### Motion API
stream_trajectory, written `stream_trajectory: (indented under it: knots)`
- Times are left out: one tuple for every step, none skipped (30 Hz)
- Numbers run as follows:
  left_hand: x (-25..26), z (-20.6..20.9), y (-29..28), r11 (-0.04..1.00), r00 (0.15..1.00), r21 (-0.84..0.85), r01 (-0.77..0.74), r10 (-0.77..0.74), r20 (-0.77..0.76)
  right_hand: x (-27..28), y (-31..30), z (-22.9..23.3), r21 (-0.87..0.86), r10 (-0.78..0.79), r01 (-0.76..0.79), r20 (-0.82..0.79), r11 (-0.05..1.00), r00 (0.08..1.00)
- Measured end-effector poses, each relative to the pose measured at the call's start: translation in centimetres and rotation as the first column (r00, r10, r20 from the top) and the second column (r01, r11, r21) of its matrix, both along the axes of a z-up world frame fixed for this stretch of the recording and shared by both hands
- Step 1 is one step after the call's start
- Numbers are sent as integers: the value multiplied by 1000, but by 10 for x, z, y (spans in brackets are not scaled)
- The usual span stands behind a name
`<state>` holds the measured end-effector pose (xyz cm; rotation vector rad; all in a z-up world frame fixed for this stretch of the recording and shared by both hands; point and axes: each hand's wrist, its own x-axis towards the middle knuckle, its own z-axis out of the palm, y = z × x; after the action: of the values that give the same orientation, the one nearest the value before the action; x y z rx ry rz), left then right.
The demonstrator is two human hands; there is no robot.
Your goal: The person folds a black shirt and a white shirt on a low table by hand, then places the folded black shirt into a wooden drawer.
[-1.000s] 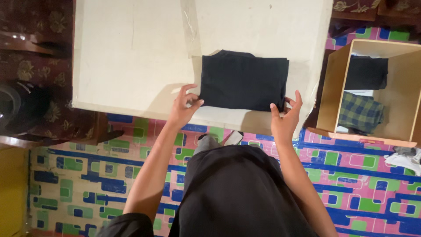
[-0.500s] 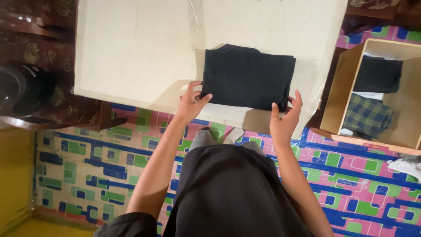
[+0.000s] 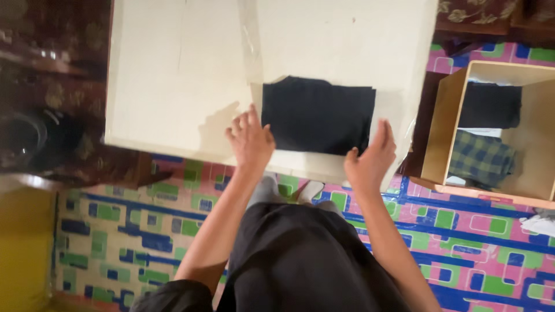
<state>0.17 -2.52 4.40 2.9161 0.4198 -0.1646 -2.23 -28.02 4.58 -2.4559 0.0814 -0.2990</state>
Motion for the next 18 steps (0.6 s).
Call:
stream_trajectory:
  knots:
    - [6,-3,-8,995,994,-55,80,-76,77,3,5,-1,-134,38,-26,91,991,995]
    - [12,-9,-20,981,977,-103,163,-146,156,10,17,-5,-149,129,-110,124,983,984]
    - [14,-16,-30,956,949,-151,253,-215,230,17,32,-11,-169,213,-188,146,968,966]
    - [18,-24,-37,949,939,-141,283,-244,240,30,50,-20,-280,270,-244,59,928,961]
    - [22,-33,-44,941,930,-134,312,-273,248,40,61,-28,-379,317,-308,-39,873,948]
    - [22,-41,-46,932,919,-127,340,-301,255,41,60,-33,-339,308,-314,-73,887,949]
    - [28,-47,-41,940,931,-116,320,-289,224,49,59,-38,-300,294,-306,-87,903,952]
    - [33,-51,-32,948,941,-104,300,-277,193,56,56,-41,-261,281,-298,-101,918,954]
    - [39,-55,-22,954,951,-93,284,-267,156,59,45,-43,-298,206,-239,-138,924,969]
    - [50,-59,-11,951,938,-78,300,-280,203,60,30,-44,-336,128,-181,-173,924,977]
    - [54,-62,2,951,930,-67,302,-278,241,53,17,-45,-373,63,-141,-215,917,974]
    - [56,-66,12,951,920,-57,302,-276,278,44,7,-46,-348,32,-97,-189,933,982]
    - [59,-70,17,950,920,-57,308,-282,272,40,-2,-46,-324,5,-54,-150,944,989]
    - [60,-71,22,948,920,-56,313,-288,265,37,-3,-47,-299,-23,-12,-112,954,993]
    - [67,-71,23,947,918,-55,318,-292,269,41,-1,-47,-372,-63,23,-97,928,993]
    - [76,-70,20,947,916,-62,315,-287,279,45,2,-45,-441,-103,58,-79,896,991]
    - [72,-70,19,950,923,-67,305,-277,267,41,10,-43,-501,-135,77,-81,862,987]
    - [67,-68,15,953,929,-72,294,-268,255,41,20,-41,-541,-122,51,-96,839,988]
